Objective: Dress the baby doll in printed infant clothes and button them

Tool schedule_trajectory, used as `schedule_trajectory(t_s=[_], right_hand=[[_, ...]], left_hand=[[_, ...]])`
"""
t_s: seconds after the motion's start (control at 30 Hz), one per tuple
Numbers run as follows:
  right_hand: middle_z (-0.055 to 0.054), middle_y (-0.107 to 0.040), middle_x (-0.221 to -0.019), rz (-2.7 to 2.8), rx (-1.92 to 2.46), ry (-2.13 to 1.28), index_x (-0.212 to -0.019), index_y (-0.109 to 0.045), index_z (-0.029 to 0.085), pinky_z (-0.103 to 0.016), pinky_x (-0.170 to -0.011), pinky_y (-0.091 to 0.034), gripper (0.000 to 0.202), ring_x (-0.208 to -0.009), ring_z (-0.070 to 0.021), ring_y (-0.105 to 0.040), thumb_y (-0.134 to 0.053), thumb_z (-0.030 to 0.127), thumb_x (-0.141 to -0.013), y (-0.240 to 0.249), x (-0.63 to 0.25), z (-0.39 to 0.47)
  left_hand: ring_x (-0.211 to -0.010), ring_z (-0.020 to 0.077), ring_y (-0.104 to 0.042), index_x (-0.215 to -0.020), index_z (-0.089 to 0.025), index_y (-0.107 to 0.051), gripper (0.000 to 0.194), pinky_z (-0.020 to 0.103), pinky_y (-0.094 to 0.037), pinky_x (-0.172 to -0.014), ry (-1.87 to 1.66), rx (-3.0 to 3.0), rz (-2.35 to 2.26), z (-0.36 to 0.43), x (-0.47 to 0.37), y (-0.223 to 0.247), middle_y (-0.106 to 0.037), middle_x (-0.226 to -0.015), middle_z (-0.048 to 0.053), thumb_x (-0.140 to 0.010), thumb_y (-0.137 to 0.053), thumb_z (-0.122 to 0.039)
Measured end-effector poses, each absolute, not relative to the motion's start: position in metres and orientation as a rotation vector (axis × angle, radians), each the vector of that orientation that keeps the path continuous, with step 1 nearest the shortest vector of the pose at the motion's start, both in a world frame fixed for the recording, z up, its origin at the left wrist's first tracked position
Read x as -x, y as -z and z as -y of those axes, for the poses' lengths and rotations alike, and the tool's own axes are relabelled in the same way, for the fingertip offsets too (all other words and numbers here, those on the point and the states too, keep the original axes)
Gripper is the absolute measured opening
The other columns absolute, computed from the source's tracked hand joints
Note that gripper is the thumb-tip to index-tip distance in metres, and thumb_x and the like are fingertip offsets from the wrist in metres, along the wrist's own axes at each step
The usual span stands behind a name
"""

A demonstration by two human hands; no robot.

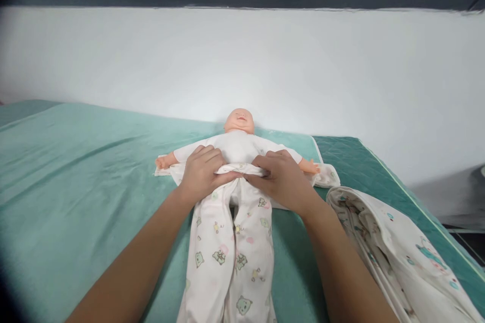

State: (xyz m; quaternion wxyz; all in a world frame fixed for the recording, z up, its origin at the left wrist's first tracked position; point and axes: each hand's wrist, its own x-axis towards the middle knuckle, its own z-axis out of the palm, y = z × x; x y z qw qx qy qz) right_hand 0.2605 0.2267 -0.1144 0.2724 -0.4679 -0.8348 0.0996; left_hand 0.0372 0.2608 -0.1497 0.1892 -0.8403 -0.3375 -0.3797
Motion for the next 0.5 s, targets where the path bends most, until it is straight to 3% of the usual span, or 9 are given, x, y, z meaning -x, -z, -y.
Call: schedule_trajectory(t_s=[0.1,0.37,0.5], right_hand=[[0.005,-0.042,-0.057,2.327,1.317,-0.18,-0.064,-0.04,0.019,-0.032,-0.079,-0.031,0.045,-0.062,-0.0125,-0.042,-0.058,0.049,-0.091,0.111,-0.263,-0.226],[0.004,-0.059,-0.069,2.461,1.427,-0.241,-0.077,-0.056,0.024,-0.035,-0.086,-0.032,0.043,-0.077,-0.0183,-0.055,-0.067,0.066,-0.077,0.109,-0.274,-0.224],[0.005,-0.052,-0.056,2.457,1.514,-0.152,-0.066,-0.049,0.022,-0.034,-0.08,-0.032,0.05,-0.065,-0.0171,-0.051,-0.067,0.068,-0.076,0.109,-0.268,-0.222]], left_hand=[[-0.07,0.0164,-0.049,-0.066,-0.019,-0.053,0.045,0.034,-0.032,-0.069,1.062,2.379,0.952,-0.261,-0.037,0.15,-0.057,-0.065,0.001,-0.087,-0.057,-0.06],[-0.068,0.0162,-0.049,-0.065,-0.019,-0.052,0.046,0.034,-0.032,-0.067,1.051,2.376,0.949,-0.26,-0.039,0.148,-0.056,-0.063,0.0,-0.086,-0.058,-0.06],[-0.069,0.0165,-0.049,-0.066,-0.019,-0.053,0.046,0.034,-0.032,-0.068,1.039,2.387,0.953,-0.26,-0.039,0.15,-0.057,-0.065,0.001,-0.087,-0.057,-0.06]])
